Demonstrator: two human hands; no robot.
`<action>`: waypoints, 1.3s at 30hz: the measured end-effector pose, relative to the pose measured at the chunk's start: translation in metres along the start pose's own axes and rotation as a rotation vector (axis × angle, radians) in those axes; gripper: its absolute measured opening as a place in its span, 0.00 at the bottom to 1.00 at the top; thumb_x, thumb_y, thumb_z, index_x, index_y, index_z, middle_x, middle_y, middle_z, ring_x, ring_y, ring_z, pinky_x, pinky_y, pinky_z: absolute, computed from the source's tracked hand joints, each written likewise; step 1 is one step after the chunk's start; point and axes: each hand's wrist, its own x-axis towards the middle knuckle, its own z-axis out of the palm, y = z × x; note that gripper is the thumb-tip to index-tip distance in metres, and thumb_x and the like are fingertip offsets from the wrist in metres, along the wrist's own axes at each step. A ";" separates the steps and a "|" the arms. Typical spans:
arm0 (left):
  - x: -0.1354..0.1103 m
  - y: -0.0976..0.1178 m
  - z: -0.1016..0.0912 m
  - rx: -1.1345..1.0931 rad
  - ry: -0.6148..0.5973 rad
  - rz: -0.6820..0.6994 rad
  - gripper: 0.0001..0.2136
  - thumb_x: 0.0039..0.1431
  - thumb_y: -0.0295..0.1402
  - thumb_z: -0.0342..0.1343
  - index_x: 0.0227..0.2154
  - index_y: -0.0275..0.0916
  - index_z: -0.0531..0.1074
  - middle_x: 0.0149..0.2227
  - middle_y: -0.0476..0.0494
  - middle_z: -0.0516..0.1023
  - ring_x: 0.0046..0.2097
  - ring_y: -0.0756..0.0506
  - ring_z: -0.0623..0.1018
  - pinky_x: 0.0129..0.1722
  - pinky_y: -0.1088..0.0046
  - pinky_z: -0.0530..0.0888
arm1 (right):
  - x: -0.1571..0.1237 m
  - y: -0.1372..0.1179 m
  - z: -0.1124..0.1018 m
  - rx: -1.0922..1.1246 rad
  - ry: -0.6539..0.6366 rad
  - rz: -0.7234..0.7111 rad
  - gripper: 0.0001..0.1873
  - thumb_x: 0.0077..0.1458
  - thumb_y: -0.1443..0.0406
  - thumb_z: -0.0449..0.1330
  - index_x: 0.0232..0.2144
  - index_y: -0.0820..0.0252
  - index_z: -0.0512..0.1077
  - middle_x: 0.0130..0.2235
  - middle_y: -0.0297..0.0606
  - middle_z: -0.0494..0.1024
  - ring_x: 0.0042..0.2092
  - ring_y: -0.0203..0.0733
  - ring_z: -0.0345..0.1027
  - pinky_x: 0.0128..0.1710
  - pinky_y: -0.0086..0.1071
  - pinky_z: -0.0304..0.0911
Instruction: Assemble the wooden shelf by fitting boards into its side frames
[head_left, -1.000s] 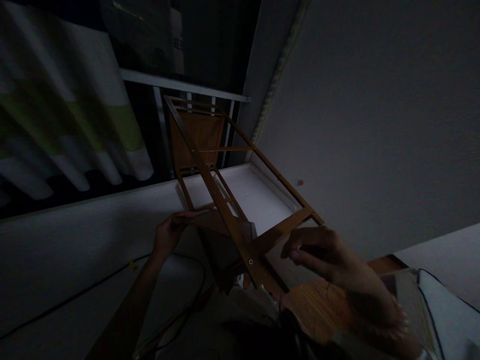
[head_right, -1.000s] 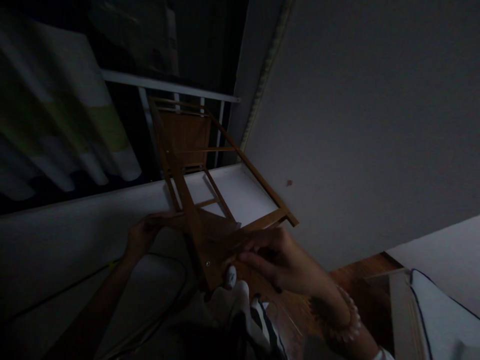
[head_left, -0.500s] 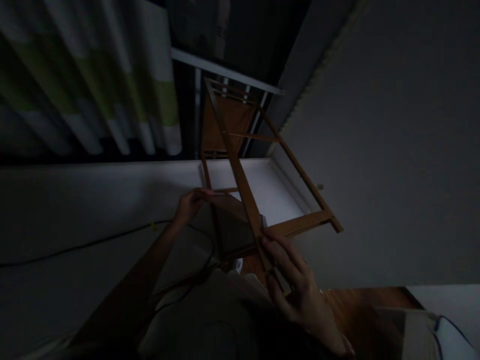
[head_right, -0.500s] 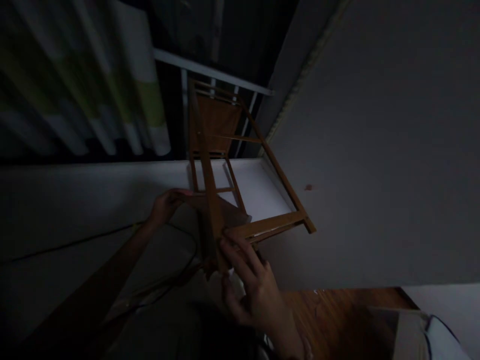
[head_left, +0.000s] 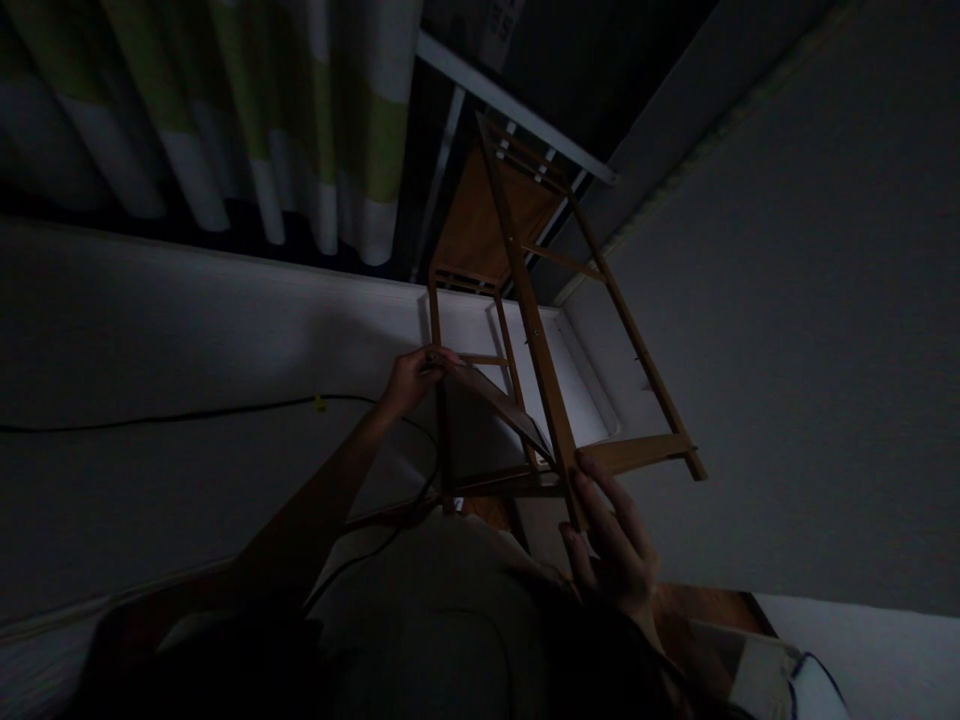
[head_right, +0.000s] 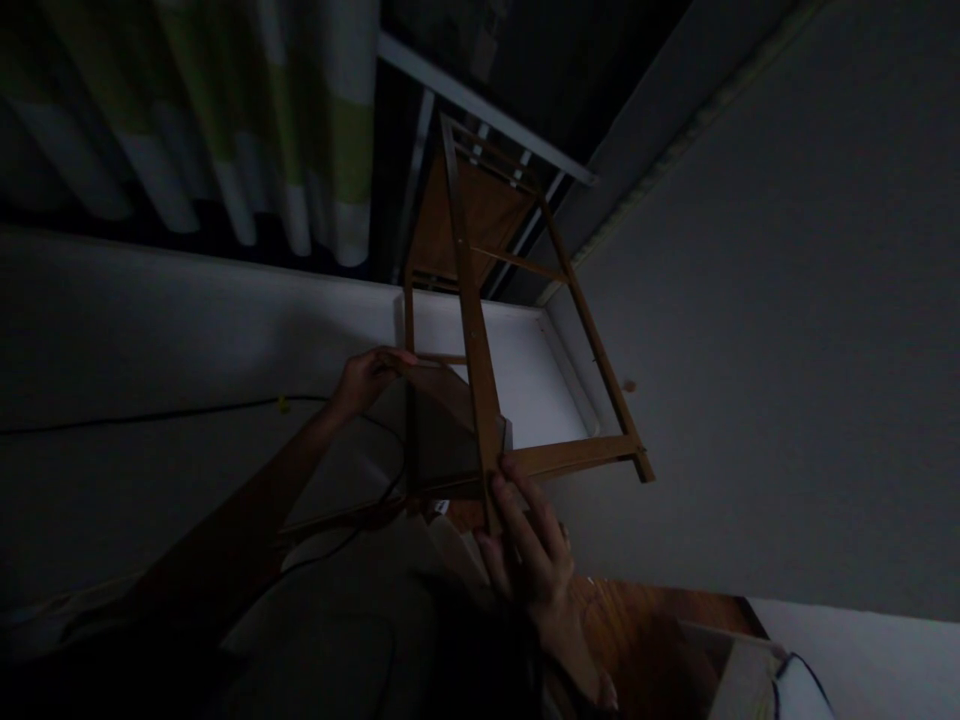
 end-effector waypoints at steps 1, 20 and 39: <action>0.000 0.001 0.000 0.004 0.000 0.002 0.09 0.47 0.26 0.49 0.32 0.33 0.69 0.37 0.42 0.74 0.41 0.48 0.73 0.43 0.72 0.68 | -0.002 0.000 0.001 0.004 0.011 -0.001 0.29 0.52 0.69 0.53 0.56 0.54 0.53 0.54 0.45 0.62 0.49 0.45 0.64 0.38 0.33 0.68; 0.001 0.005 -0.002 0.104 0.004 -0.014 0.08 0.47 0.31 0.50 0.30 0.34 0.70 0.35 0.43 0.74 0.40 0.46 0.73 0.43 0.71 0.68 | -0.008 0.007 0.000 -0.092 0.043 0.022 0.28 0.51 0.72 0.55 0.54 0.51 0.58 0.48 0.43 0.69 0.40 0.41 0.70 0.33 0.30 0.69; 0.000 0.002 -0.002 0.052 -0.004 0.015 0.08 0.47 0.25 0.49 0.32 0.34 0.69 0.36 0.44 0.74 0.41 0.48 0.72 0.43 0.73 0.68 | -0.006 0.002 -0.011 -0.112 0.069 -0.024 0.28 0.51 0.73 0.55 0.54 0.52 0.57 0.49 0.43 0.68 0.41 0.41 0.69 0.32 0.30 0.69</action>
